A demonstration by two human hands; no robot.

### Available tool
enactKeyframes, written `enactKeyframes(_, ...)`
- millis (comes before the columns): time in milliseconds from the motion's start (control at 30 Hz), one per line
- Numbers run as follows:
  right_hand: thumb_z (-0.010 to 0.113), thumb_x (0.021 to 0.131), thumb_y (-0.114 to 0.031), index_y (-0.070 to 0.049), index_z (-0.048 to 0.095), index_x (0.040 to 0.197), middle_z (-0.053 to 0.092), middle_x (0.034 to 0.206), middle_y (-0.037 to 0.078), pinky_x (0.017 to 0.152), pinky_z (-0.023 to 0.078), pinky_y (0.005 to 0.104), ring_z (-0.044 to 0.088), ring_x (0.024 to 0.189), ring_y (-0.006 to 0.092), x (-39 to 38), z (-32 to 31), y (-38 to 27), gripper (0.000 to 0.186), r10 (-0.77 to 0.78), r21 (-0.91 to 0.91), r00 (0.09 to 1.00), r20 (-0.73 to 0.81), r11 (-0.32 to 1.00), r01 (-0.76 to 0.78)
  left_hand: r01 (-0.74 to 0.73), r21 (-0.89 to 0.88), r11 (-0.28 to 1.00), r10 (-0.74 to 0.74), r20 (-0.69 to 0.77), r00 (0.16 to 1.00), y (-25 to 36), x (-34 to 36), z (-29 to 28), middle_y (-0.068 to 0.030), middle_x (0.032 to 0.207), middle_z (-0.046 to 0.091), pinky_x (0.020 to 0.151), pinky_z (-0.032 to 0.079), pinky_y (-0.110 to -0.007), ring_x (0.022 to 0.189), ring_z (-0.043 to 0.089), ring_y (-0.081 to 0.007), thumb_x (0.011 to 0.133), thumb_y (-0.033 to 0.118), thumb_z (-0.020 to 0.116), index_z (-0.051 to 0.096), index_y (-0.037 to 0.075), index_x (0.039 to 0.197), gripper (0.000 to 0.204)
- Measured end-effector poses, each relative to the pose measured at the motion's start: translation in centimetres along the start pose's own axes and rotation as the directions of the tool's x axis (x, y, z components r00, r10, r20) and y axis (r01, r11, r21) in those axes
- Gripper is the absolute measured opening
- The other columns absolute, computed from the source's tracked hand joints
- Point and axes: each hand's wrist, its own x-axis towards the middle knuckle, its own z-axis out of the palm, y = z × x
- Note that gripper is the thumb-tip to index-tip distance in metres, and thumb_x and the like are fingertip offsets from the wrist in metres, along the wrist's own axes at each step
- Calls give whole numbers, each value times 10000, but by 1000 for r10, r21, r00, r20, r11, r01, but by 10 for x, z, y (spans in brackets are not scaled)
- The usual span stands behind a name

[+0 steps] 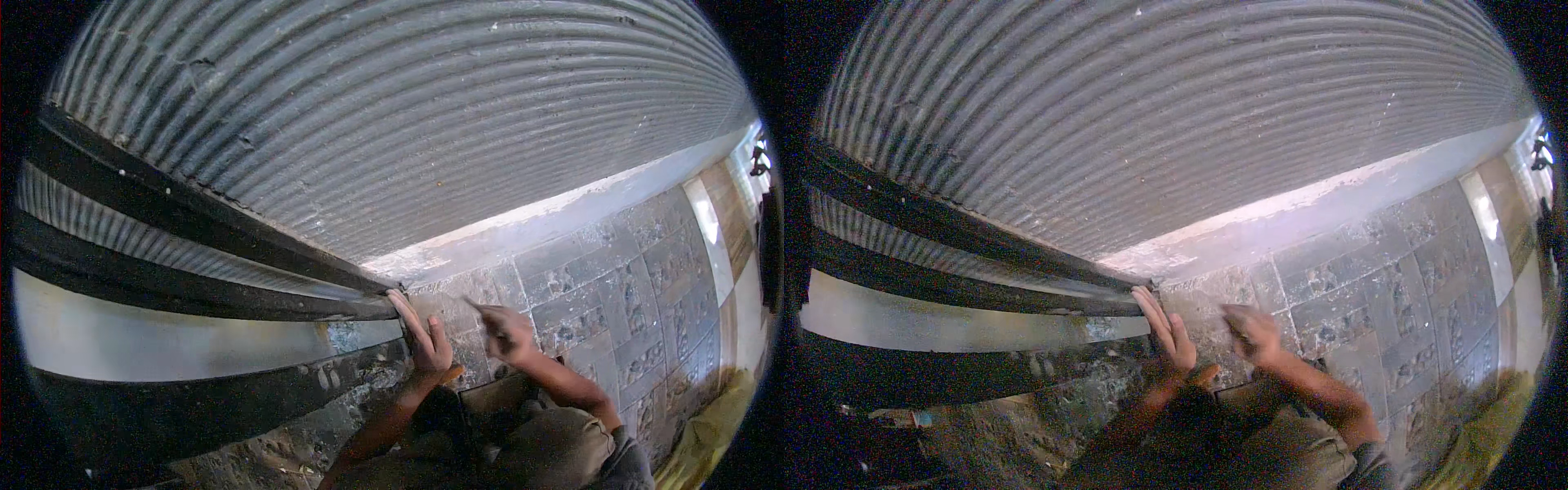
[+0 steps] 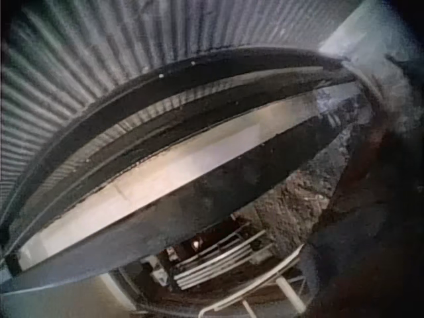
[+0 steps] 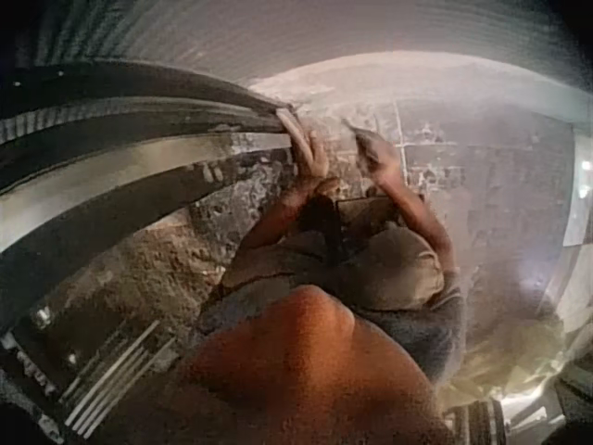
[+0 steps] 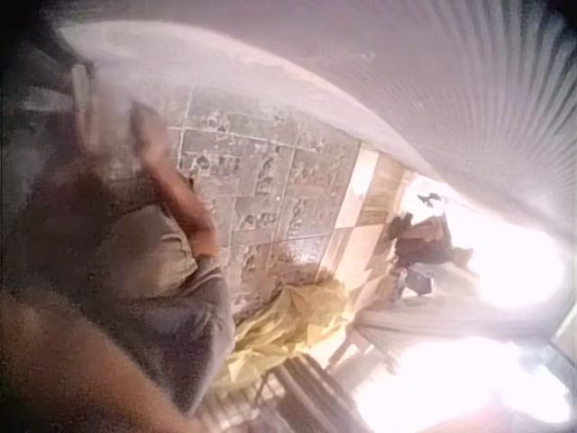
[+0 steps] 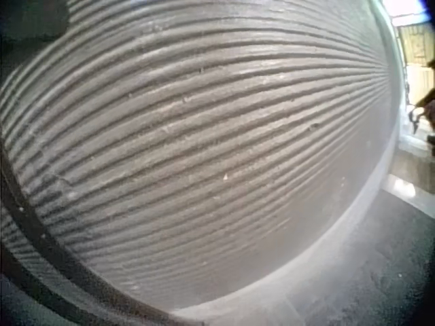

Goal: The person scrapes the lower edge of a wall next to a metal frame using a scraper.

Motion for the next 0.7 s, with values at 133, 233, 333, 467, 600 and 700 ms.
enactKeyframes(133, 610, 634, -48, 33, 555, 997, 614, 958, 183, 663, 506, 349, 623, 818, 320, 11, -62, -30, 376, 23, -169, 991, -130, 985, -45, -34, 105, 994, 32, 12, 999, 0, 1, -2, -141, 1457, -7, 1075, 42, -387, 1347, 26, -260, 926, 194, 298, -24, 9, 1387, 592)
enactKeyframes(233, 638, 618, -78, 24, 537, 1069, 610, 942, 179, 675, 504, 348, 611, 824, 327, 52, -45, -32, 474, 258, -238, 966, -24, 937, -256, 12, 156, 988, -21, 56, 998, 5, 1, -7, -147, 1456, -19, 1074, 34, -383, 1346, 12, -268, 927, 200, 289, -36, 6, 1385, 594)
enactKeyframes(333, 637, 603, -64, 8, 514, 1114, 603, 944, 161, 664, 499, 333, 602, 829, 300, 83, 24, 2, 531, -103, -174, 992, 68, 978, 113, 47, 134, 990, -59, 88, 994, 7, 1, -10, -155, 1454, -39, 1073, 27, -380, 1345, -2, -274, 928, 201, 279, -54, 7, 1382, 595)
enactKeyframes(467, 637, 593, -43, -7, 523, 1093, 607, 939, 160, 629, 499, 346, 613, 776, 291, 32, 50, 21, 515, -67, -141, 980, 189, 985, 95, 27, 149, 989, -40, 90, 995, 5, 0, -10, -158, 1452, -55, 1072, 24, -382, 1345, -10, -272, 940, 243, 279, -70, 19, 1381, 606)
enactKeyframes(600, 617, 618, -7, -4, 547, 1032, 620, 877, 146, 613, 502, 343, 623, 730, 279, -17, 9, 12, 420, 132, -66, 977, 166, 990, -122, 32, 126, 991, -41, 63, 997, 1, -2, -7, -149, 1452, -58, 1074, 29, -388, 1344, -12, -269, 951, 273, 269, -71, 32, 1384, 601)
enactKeyframes(700, 581, 629, 41, -5, 565, 1001, 628, 819, 125, 600, 495, 332, 626, 688, 248, -15, -35, -11, 375, 196, -107, 979, 47, 976, -190, -1, 154, 988, -10, 69, 998, 3, -1, -8, -156, 1450, -53, 1076, 26, -393, 1343, -11, -274, 951, 253, 258, -73, 36, 1385, 587)
